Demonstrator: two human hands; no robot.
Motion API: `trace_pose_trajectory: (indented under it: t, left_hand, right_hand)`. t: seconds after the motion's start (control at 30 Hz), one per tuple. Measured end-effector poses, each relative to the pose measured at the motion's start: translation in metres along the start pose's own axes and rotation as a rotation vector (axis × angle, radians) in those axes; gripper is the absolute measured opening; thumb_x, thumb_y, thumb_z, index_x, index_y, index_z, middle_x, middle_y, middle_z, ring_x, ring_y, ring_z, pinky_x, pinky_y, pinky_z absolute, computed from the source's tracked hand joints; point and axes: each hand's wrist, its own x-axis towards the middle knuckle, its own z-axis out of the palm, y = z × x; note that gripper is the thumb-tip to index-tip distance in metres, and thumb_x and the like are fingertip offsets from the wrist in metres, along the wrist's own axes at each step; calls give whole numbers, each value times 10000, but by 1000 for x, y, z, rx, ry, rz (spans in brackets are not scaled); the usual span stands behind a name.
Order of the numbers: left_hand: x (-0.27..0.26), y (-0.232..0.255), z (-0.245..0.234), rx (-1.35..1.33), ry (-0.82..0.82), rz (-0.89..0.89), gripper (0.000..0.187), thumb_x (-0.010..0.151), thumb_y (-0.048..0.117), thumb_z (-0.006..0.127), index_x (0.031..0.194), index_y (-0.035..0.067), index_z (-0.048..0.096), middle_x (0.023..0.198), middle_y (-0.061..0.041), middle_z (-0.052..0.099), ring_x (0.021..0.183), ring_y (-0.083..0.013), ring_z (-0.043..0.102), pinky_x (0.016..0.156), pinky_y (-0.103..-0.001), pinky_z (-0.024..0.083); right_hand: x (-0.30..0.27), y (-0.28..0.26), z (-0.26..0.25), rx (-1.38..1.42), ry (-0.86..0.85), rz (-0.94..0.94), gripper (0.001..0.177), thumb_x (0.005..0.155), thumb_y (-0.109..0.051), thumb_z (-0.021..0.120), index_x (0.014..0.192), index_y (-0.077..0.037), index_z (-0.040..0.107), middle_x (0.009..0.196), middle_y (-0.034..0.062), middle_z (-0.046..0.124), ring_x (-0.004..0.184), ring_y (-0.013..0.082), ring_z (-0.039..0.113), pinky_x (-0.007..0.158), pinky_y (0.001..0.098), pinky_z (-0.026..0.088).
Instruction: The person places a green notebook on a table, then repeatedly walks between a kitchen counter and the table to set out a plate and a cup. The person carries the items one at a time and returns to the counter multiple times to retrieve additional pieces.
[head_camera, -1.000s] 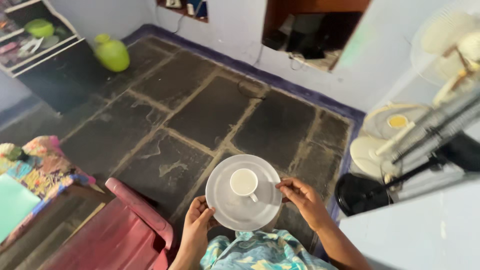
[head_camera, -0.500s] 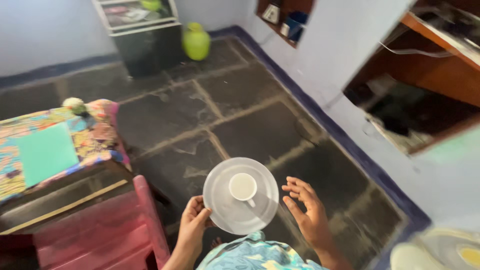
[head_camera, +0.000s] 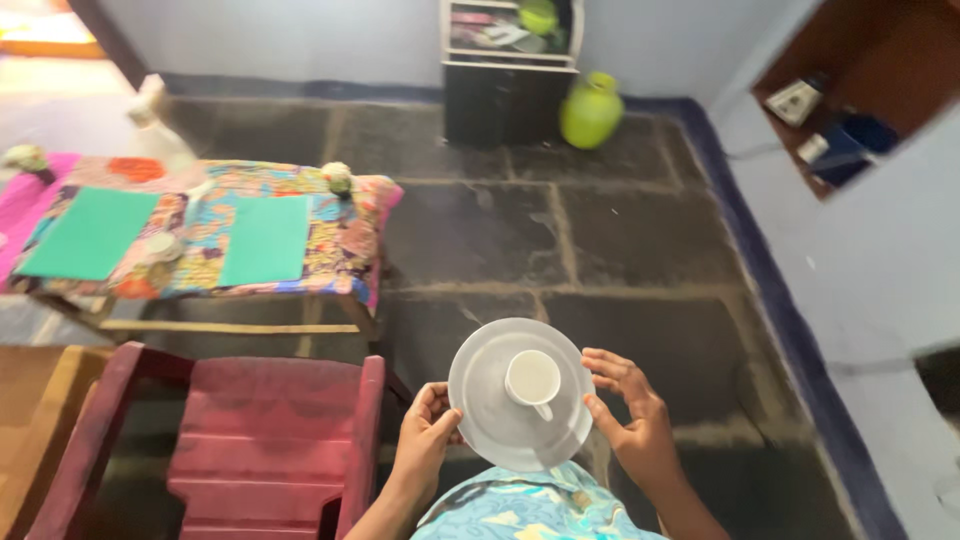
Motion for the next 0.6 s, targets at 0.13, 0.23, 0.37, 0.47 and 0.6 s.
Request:
trace_pose_trajectory:
  t: [0.13, 0.23, 0.37, 0.47, 0.6]
  left_hand:
    - [41, 19, 11, -29, 151, 22, 281, 893, 16, 580, 1173, 19, 603, 1019, -55, 722, 784, -98, 665, 646, -263, 536]
    - [67, 33, 20, -57, 222, 59, 280, 895, 17, 570, 1173, 25, 602, 1021, -50, 723, 758, -108, 651, 645, -271, 545]
    - [99, 38, 21, -83, 307, 132, 278, 909, 17, 570, 1184, 19, 604, 1027, -58, 722, 792, -96, 657, 649, -262, 539]
    - [102, 37, 17, -147, 401, 121, 278, 916, 19, 561, 1192, 19, 594, 1033, -69, 723, 810, -112, 675, 659, -276, 553]
    - [116, 41, 1, -249, 483, 151, 290, 904, 15, 535, 1190, 28, 573, 1034, -73, 715, 828, -141, 700, 690, -317, 600]
  right_hand:
    - [81, 8, 1, -34, -211, -121, 598, 794, 60, 651, 1369, -95, 599, 1465, 89, 595, 1328, 244, 596, 1077, 381, 507]
    - [140, 6, 1, -137, -410, -132, 739, 747, 84, 663, 1438, -145, 540, 1525, 71, 528, 1419, 258, 494, 1140, 404, 416]
    - [201, 11, 18, -202, -715, -272, 876, 693, 122, 612, 1499, -179, 450, 1607, 73, 395, 1505, 294, 330, 1213, 441, 286]
    - [239, 12, 42, -249, -957, -357, 947, 663, 143, 561, 1538, -177, 390, 1651, 90, 291, 1532, 306, 241, 1230, 453, 227]
    - [279, 9, 86, -343, -1169, -531, 973, 637, 164, 523, 1546, -153, 380, 1671, 125, 227, 1559, 319, 165, 1242, 471, 156]
